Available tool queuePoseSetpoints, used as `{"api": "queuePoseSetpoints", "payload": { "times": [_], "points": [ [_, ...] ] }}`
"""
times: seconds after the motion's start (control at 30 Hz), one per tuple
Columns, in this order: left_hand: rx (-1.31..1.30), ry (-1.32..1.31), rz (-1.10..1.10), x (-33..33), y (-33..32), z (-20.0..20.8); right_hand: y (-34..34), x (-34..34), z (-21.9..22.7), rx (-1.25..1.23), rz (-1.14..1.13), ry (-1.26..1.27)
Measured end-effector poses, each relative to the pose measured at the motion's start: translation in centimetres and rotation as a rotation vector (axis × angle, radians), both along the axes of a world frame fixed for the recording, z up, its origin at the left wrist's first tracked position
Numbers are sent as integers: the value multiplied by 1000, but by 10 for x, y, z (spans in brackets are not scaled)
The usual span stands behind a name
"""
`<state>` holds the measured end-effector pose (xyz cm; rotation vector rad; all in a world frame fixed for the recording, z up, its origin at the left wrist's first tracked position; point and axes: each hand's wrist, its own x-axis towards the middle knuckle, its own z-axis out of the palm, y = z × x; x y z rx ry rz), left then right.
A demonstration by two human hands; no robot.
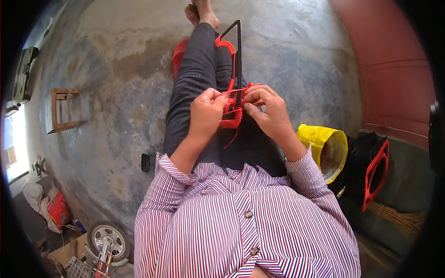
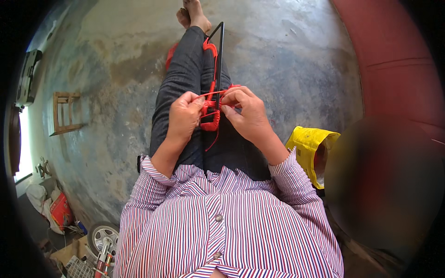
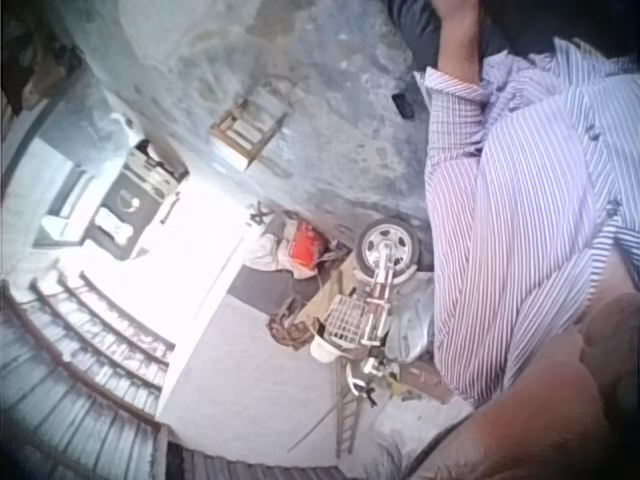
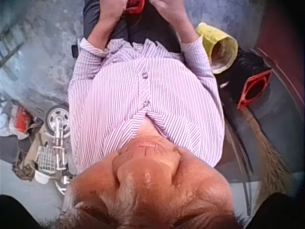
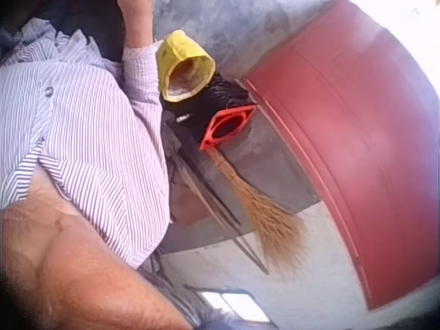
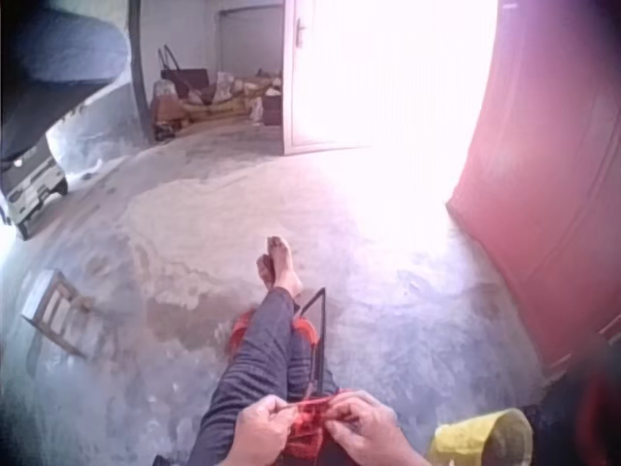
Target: Weaving red plastic cord around a circular black frame to create a chair or stool seat.
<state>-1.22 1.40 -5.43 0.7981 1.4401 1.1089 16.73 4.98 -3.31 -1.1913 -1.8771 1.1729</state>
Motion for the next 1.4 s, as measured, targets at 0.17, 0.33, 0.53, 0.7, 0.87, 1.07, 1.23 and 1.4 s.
{"api": "queuePoseSetpoints", "payload": {
  "times": [0.17, 0.33, 0.53, 0.7, 0.87, 1.07, 1.23, 1.4],
  "points": [
    [39, -293, -119, 13, -11, 48, -11, -4, 20, 357, 75, -47],
    [-59, -381, -53, 7, -2, 38, -1, 24, 34, -260, -216, 804],
    [-294, -479, -73, 7, 9, 13, -6, 76, 85, -467, -68, 1091],
    [-321, -487, -153, 1, 12, 0, -50, 98, 94, -507, -126, 740],
    [-378, -588, -220, 3, 10, 0, -40, 153, 79, -353, -430, 1023],
    [-249, -381, -189, 13, 7, -6, -14, 128, 54, -410, -470, 1166],
    [339, 314, -243, 13, -21, 43, -20, 37, 22, -832, -90, 855],
    [473, 235, -303, 27, -12, 45, -15, 18, 34, -849, -24, 1042]
  ]
}}
